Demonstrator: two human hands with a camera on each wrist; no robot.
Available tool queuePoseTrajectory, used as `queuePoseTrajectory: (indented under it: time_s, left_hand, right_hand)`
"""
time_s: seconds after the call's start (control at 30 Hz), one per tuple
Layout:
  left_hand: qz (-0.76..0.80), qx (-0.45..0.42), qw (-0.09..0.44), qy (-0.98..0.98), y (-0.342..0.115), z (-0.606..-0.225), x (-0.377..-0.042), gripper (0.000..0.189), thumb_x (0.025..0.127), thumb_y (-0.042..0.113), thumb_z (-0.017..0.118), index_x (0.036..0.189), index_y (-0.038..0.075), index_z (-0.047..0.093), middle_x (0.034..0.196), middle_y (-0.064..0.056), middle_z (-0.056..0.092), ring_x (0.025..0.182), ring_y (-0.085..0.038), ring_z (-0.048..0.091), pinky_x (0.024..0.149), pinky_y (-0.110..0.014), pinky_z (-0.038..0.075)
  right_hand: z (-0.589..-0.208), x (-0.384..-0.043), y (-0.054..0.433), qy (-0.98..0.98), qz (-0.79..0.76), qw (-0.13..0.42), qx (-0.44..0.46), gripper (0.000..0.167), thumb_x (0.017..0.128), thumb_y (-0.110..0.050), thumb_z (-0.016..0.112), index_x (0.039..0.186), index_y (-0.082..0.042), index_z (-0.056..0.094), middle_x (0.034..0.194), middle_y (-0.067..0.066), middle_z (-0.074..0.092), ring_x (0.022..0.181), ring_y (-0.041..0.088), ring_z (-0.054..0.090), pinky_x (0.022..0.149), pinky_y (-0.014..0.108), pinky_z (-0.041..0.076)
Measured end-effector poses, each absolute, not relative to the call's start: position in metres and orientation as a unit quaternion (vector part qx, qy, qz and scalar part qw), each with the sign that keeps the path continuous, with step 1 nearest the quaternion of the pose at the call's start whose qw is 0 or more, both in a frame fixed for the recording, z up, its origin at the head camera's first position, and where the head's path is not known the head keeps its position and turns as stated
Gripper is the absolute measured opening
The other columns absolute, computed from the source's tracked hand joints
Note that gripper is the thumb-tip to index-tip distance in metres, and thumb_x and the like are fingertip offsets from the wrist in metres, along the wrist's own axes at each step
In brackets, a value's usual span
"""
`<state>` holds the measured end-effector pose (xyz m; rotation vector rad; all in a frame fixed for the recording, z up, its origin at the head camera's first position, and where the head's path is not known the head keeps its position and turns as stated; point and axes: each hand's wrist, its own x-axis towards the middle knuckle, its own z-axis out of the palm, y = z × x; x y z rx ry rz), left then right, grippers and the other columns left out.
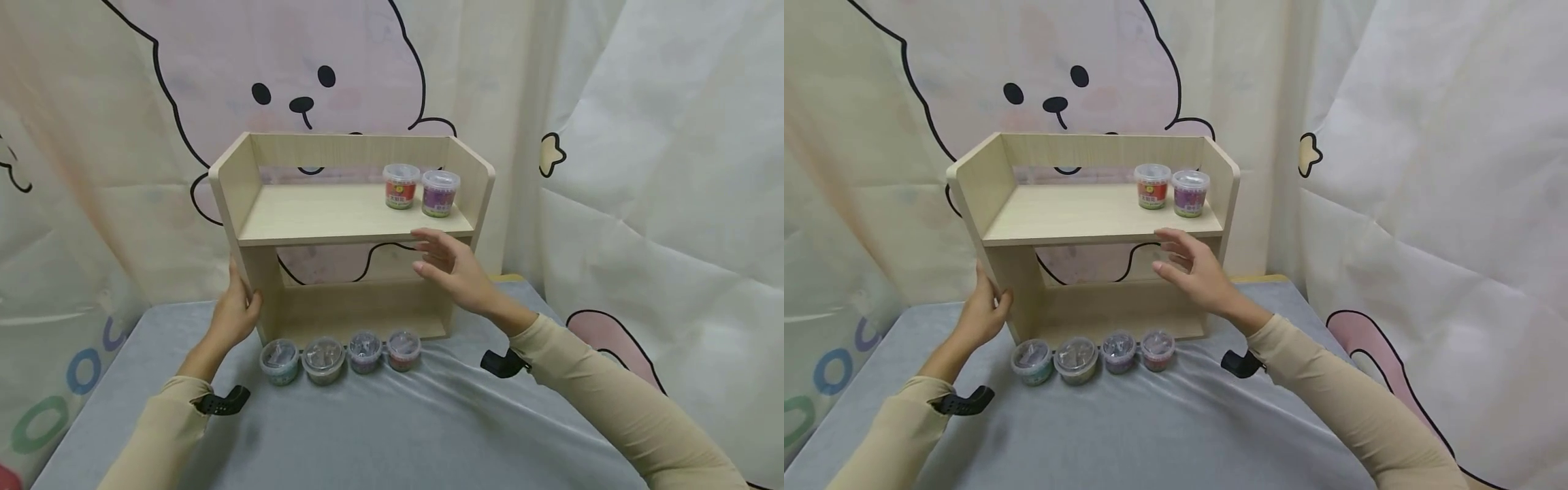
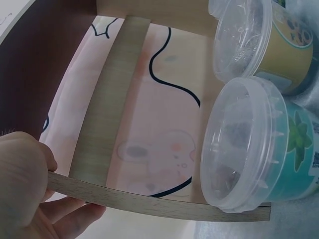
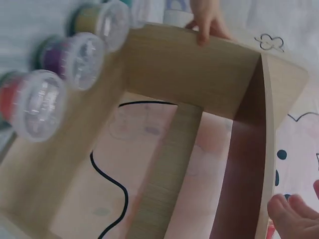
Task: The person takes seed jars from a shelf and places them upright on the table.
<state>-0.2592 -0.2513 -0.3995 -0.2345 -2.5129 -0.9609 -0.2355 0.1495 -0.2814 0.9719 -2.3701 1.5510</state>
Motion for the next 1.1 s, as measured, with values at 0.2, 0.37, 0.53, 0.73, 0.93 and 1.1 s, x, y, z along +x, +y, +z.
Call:
queuePoseTrajectory:
  time_s: [0.2,0.37,0.53,0.73,0.93,1.1]
  left_hand:
    - [-0.341,-0.080,0.209,-0.913,-0.254,-0.399,-0.254,0.086,0.099,0.007,0.047,0.161,0.011,-0.013,0.135,-0.048,0.048,0.105,-0.064,0.059,0.081,-0.069,0.048]
    - [-0.343,-0.079,0.212,-0.912,-0.255,-0.397,-0.251,0.085,0.100,0.007,0.047,0.161,0.010,-0.012,0.133,-0.048,0.049,0.107,-0.064,0.058,0.083,-0.070,0.047]
    - [-0.343,-0.084,0.219,-0.909,-0.254,-0.400,-0.250,0.086,0.099,0.006,0.048,0.161,0.010,-0.012,0.130,-0.049,0.050,0.106,-0.064,0.059,0.082,-0.070,0.047]
    - [-0.343,-0.085,0.218,-0.910,-0.252,-0.400,-0.251,0.086,0.099,0.005,0.048,0.161,0.010,-0.012,0.131,-0.049,0.050,0.104,-0.064,0.060,0.081,-0.070,0.048]
    - [-0.345,-0.093,0.224,-0.907,-0.250,-0.399,-0.254,0.088,0.099,0.005,0.047,0.161,0.014,-0.015,0.134,-0.049,0.048,0.104,-0.064,0.060,0.078,-0.070,0.049]
    - [-0.346,-0.091,0.223,-0.907,-0.250,-0.398,-0.254,0.087,0.099,0.004,0.046,0.161,0.014,-0.015,0.134,-0.048,0.048,0.106,-0.064,0.059,0.080,-0.070,0.048]
  right_hand:
    - [-0.260,-0.253,0.137,-0.788,0.547,0.066,0.274,0.055,0.101,-0.008,0.056,0.152,0.001,0.038,0.161,0.022,0.037,0.149,0.040,0.038,0.124,0.050,0.029]
    - [-0.245,-0.270,0.122,-0.797,0.565,0.027,0.211,0.066,0.102,-0.025,0.057,0.160,-0.014,0.028,0.167,0.015,0.028,0.156,0.032,0.026,0.125,0.051,0.027]
    - [-0.233,-0.288,0.110,-0.781,0.598,-0.003,0.181,0.085,0.101,-0.024,0.057,0.164,-0.019,0.000,0.169,0.017,0.017,0.158,0.030,0.019,0.127,0.047,0.022]
    - [-0.224,-0.302,0.103,-0.797,0.587,0.011,0.141,0.089,0.101,-0.026,0.059,0.164,-0.024,-0.005,0.172,0.013,0.001,0.160,0.028,0.006,0.129,0.042,0.017]
    - [-0.219,-0.316,0.100,-0.816,0.564,0.016,0.128,0.090,0.100,-0.029,0.061,0.164,-0.021,-0.003,0.171,0.014,0.007,0.160,0.028,0.009,0.128,0.043,0.019]
    - [-0.217,-0.328,0.096,-0.835,0.533,0.016,0.133,0.092,0.100,-0.032,0.061,0.163,-0.016,-0.003,0.170,0.015,0.010,0.159,0.030,0.011,0.129,0.045,0.016]
